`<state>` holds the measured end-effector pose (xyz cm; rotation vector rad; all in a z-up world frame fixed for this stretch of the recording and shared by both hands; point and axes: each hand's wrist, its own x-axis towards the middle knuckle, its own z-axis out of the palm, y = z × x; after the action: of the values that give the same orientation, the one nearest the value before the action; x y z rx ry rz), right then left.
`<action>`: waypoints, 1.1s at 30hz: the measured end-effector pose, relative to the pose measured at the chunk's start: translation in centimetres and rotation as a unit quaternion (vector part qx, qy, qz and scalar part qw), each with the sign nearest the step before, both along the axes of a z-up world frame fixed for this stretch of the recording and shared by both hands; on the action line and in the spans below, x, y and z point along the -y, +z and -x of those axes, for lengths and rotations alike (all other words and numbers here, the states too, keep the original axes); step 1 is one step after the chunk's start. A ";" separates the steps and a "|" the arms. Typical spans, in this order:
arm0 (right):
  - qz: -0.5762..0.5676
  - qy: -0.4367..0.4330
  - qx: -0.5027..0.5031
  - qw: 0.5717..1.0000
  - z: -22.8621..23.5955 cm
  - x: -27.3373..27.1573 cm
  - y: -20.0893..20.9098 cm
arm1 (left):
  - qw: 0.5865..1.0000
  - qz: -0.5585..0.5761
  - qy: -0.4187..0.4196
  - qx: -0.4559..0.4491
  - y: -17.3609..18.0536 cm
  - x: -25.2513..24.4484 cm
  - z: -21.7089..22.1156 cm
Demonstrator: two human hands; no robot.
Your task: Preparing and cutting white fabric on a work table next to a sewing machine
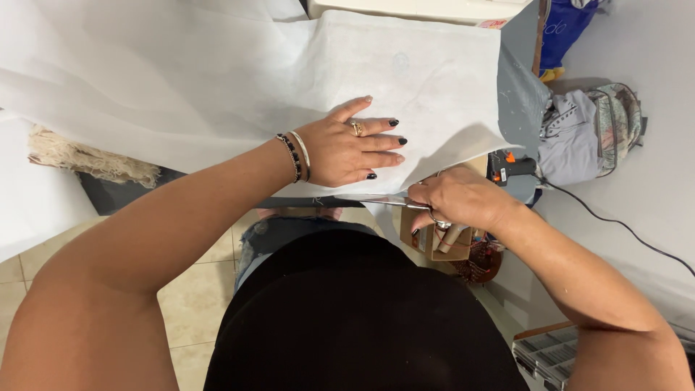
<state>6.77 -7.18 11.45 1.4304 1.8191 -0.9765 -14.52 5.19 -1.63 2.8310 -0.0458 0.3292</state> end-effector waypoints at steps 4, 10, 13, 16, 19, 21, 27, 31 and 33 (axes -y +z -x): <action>-0.002 -0.002 -0.004 1.000 -0.1 0.3 -0.7 | 0.999 -0.007 0.010 0.034 -0.3 0.0 0.0; 0.052 -0.065 0.006 0.997 1.7 -0.1 2.1 | 0.998 0.006 0.015 0.065 -1.3 0.0 -0.5; 0.053 -0.069 0.003 0.996 1.9 -0.4 1.3 | 0.997 0.004 0.018 0.074 -1.2 0.0 -0.4; 0.067 -0.092 0.009 0.993 3.9 -0.6 3.7 | 0.994 -0.005 0.032 0.103 -1.4 0.2 -0.4; 0.061 -0.119 0.003 0.991 3.4 -0.4 2.3 | 0.993 -0.009 0.032 0.111 -1.5 0.2 -0.4; 0.067 -0.139 -0.003 0.988 3.6 -0.3 2.6 | 0.994 -0.003 0.028 0.108 -1.3 0.1 -0.3; 0.033 -0.079 -0.010 0.996 2.5 1.3 -0.1 | 0.995 0.006 0.028 0.100 -2.4 0.1 -0.9; 0.026 -0.111 -0.022 0.993 1.9 2.2 -1.8 | 0.996 0.001 0.027 0.087 -2.1 0.1 -0.8; 0.024 -0.113 -0.021 0.993 2.2 2.3 -1.4 | 0.996 -0.007 0.026 0.085 -1.8 0.1 -0.6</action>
<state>4.53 -9.44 10.01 1.6220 1.6767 -1.1620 -13.90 5.12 -3.41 2.8150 -0.0112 0.5840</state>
